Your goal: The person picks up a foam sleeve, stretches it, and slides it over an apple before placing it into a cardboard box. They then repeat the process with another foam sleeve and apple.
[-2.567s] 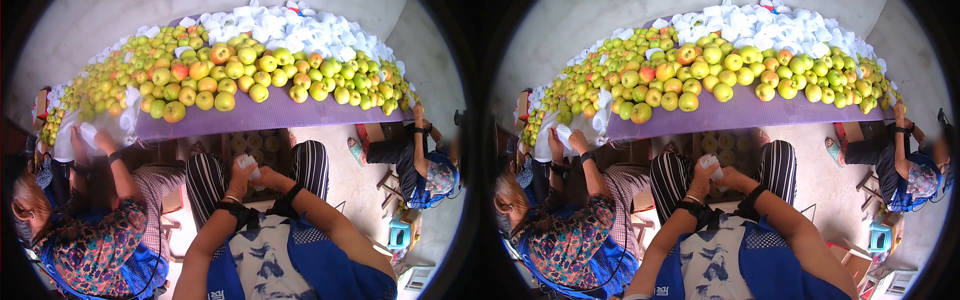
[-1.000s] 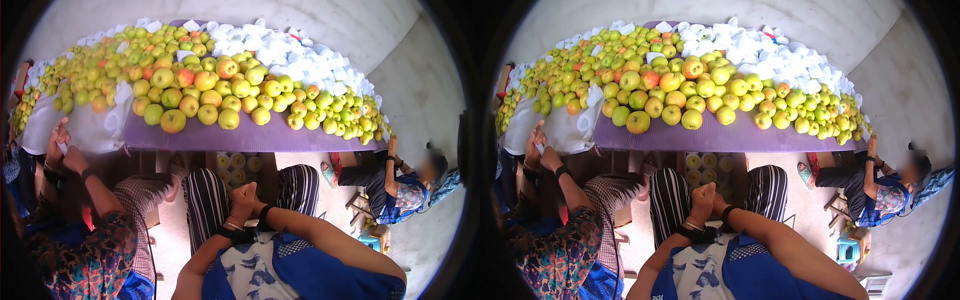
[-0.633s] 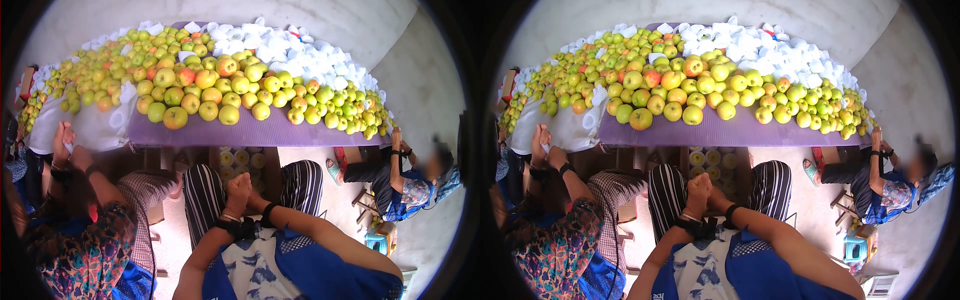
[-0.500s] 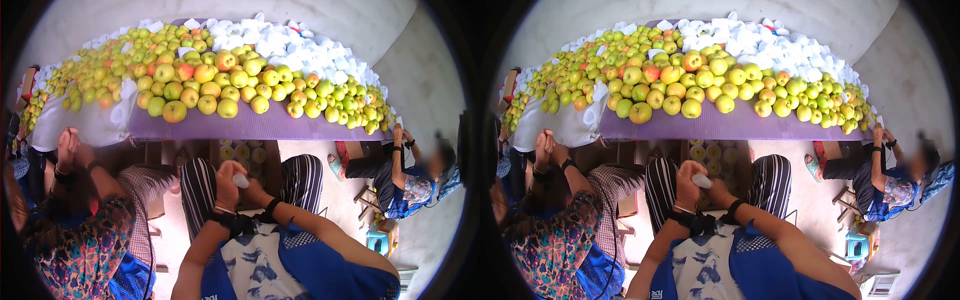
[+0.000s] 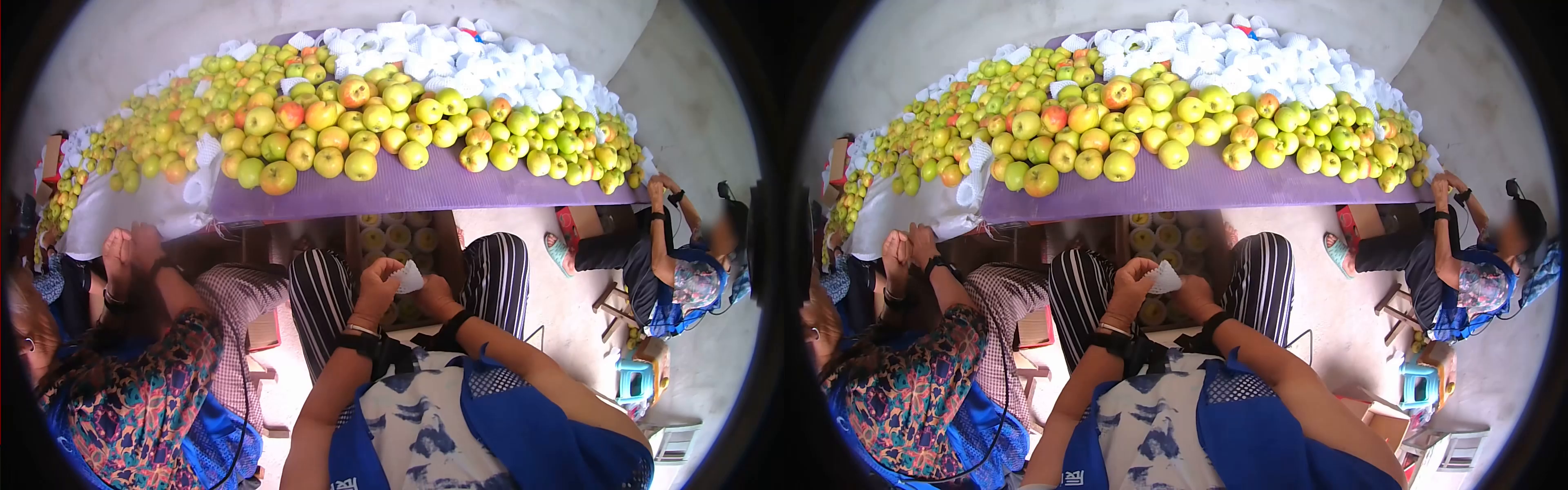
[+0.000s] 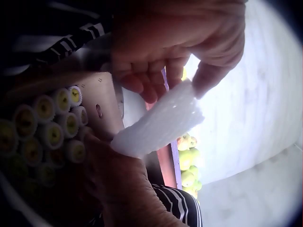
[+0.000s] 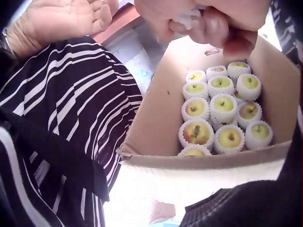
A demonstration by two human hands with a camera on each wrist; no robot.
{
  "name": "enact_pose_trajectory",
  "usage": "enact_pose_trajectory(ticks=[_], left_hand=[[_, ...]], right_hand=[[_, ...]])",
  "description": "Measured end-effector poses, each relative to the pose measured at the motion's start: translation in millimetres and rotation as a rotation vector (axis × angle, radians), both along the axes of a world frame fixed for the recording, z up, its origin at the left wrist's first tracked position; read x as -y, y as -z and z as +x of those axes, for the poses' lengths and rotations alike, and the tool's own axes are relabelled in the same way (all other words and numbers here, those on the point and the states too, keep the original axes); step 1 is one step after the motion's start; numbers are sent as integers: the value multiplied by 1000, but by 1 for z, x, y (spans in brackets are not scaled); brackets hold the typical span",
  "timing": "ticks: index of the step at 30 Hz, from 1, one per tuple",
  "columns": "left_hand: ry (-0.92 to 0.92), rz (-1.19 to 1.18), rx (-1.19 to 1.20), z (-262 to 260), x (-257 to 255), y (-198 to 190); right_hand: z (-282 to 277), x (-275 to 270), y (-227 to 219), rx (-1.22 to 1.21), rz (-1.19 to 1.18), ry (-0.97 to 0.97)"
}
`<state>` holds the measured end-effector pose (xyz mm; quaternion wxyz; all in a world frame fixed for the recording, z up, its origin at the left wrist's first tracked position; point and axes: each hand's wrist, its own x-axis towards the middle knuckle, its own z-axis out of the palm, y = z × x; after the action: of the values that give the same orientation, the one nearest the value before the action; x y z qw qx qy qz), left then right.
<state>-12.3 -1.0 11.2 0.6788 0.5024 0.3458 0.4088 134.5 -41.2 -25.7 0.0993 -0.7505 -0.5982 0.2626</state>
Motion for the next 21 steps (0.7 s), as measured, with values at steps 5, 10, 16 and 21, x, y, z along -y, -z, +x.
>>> enact_pose_trajectory(ticks=[5,10,16,21], left_hand=[[-25,83,-181,0,1,3],[-53,-364,211,-4,2,2],[-332,-445,273,-1,-2,3],[-408,-435,147,2,-5,13]], right_hand=[[3,2,1,56,35,-4],[-1,2,1,17,97,-21],[16,-9,-47,-89,-7,-49],[73,-60,-97,-149,648,148]])
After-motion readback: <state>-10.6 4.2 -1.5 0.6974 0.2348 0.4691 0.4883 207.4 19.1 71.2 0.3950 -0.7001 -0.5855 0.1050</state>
